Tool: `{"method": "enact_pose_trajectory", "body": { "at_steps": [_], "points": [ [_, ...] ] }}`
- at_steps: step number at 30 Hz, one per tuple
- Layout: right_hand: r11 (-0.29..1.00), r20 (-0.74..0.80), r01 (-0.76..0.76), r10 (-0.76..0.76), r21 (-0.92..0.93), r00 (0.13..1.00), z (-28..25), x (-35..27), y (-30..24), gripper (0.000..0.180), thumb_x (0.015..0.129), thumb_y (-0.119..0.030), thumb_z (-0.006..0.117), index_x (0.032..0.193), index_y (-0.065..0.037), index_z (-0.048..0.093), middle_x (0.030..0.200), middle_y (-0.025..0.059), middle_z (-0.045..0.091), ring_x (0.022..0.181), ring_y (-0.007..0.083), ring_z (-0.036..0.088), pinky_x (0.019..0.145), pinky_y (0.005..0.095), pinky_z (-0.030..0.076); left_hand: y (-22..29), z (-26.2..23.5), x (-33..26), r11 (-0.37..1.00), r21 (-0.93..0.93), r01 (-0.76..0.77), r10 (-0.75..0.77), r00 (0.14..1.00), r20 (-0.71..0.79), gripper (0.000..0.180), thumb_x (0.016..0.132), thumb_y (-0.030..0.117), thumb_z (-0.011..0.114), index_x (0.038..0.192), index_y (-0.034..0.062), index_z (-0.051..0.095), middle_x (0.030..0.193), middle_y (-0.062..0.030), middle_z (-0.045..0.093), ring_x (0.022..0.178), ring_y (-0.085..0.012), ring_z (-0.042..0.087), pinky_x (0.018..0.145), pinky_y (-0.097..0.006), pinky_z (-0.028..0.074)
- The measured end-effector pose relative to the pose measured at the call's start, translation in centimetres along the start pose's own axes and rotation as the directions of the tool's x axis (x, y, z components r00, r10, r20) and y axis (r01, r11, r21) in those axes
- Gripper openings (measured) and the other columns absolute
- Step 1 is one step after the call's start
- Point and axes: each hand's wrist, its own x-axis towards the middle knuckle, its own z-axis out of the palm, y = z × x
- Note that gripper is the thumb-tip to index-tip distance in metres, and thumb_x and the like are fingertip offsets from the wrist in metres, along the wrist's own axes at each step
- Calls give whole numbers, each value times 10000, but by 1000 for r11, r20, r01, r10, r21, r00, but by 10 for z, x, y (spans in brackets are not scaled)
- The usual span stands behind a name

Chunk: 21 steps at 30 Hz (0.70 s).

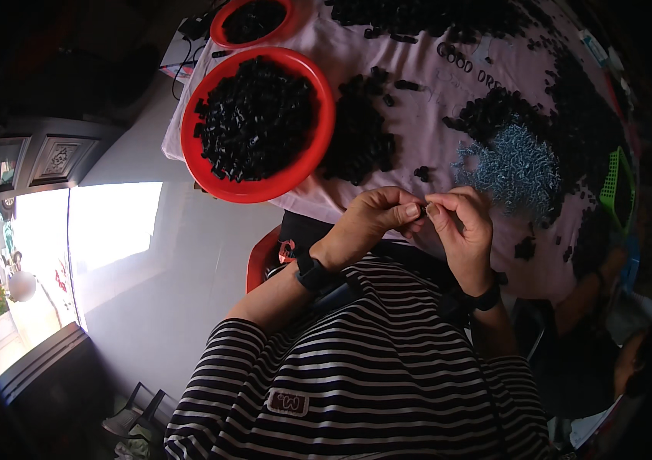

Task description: Sorting and inspecting small black plastic components at a work table.

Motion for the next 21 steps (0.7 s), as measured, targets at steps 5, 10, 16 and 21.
{"method": "enact_pose_trajectory", "body": {
  "at_steps": [5, 10, 16, 21],
  "points": [
    [1000, -5, -15, 15, 2, 1000, 1, -1, 0, 156, 891, -16, 751, 1039, -65, 748, 884, 34, 654, 830, 203, 593, 835, 343, 435, 0, 4, 0, 1000, -4, -27, 27, 999, -17, 315, 1022, 266, 679, 1162, -16, 689, 1006, -60, 733, 919, -127, 675, 852, -287, 544],
    [999, -18, 6, -7, -48, 1000, 3, -2, -1, 173, 890, -17, 752, 1056, -66, 753, 880, 31, 651, 841, 204, 590, 825, 338, 433, 2, 4, 1, 1000, 8, -22, 22, 999, -31, 316, 1020, 272, 681, 1149, -15, 696, 1003, -64, 737, 916, -128, 679, 847, -284, 549],
    [964, 68, 142, -130, -225, 989, -4, 0, -14, 254, 883, -78, 770, 1136, -98, 766, 916, 4, 638, 864, 182, 579, 893, 371, 389, -2, 1, 2, 997, -49, -57, 54, 997, -50, 294, 1023, 251, 675, 1141, -18, 698, 998, -65, 738, 898, -131, 683, 830, -276, 554],
    [919, 140, 268, -236, -289, 961, -10, 6, -5, 322, 871, -105, 774, 1192, -126, 762, 936, -26, 642, 871, 165, 576, 943, 393, 350, -1, -4, -1, 996, -44, -72, 70, 997, -35, 285, 1018, 243, 682, 1146, -11, 698, 986, -68, 737, 891, -132, 682, 824, -283, 553]
  ]
}}
